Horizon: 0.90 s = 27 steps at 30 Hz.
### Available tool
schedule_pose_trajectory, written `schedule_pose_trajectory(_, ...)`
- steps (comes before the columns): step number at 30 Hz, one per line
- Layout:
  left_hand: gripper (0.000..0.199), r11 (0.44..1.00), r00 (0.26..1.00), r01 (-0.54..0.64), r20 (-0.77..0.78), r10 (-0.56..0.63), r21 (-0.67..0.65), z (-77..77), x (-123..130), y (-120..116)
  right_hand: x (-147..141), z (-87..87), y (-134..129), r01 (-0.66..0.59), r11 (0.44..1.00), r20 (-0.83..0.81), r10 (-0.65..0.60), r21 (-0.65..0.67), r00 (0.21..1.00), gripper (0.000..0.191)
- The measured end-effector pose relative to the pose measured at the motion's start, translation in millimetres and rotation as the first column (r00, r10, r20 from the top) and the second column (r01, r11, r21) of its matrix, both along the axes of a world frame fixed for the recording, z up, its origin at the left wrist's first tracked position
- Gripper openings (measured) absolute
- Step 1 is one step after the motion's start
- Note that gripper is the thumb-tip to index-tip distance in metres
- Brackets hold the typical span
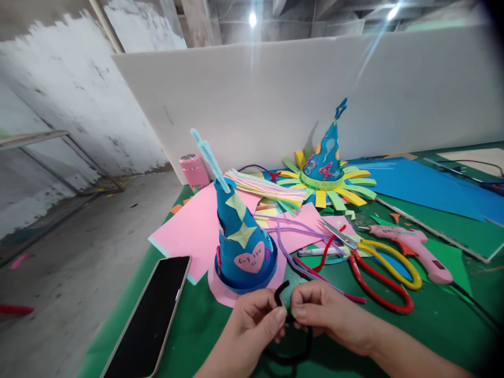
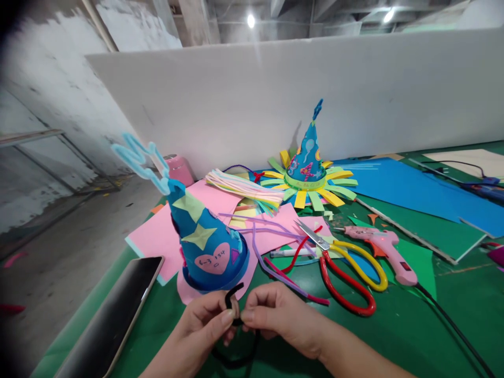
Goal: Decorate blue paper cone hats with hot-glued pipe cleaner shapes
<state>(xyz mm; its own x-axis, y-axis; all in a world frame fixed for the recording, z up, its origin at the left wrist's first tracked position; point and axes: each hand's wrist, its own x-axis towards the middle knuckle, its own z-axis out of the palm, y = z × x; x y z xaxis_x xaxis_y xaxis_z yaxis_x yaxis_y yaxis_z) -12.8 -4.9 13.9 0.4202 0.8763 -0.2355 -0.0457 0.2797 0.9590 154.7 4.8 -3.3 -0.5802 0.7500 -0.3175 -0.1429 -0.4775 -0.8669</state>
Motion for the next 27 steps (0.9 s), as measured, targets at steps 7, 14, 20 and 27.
schedule_pose_trajectory(7, 0.032, 0.998, 0.992, -0.019, -0.122, 0.025, 0.053, 4.0, 2.0, 2.2, -3.6, 0.4, 0.5, 0.055, 0.983, 0.033, -0.062, 0.178, 0.998, 0.031)
schedule_pose_trajectory(14, 0.024, 0.998, 0.996, 0.034, 0.085, -0.029, -0.057, -3.2, -3.4, 1.8, -1.3, -1.8, -1.2, 0.009, 1.000, -0.066, -0.011, -0.026, 0.998, 0.028)
schedule_pose_trajectory(20, 0.023, 0.998, 0.996, 0.038, 0.088, -0.034, -0.041, -4.4, -1.5, 0.3, -2.7, -0.2, -4.4, -0.002, 0.987, -0.142, -0.021, -0.159, 0.990, 0.028)
schedule_pose_trajectory(27, 0.029, 0.987, 0.984, 0.012, -0.176, 0.017, 0.163, 1.4, -0.5, 2.8, -4.4, 1.9, -0.8, 0.164, 0.986, -0.036, -0.165, -0.018, 0.986, 0.027)
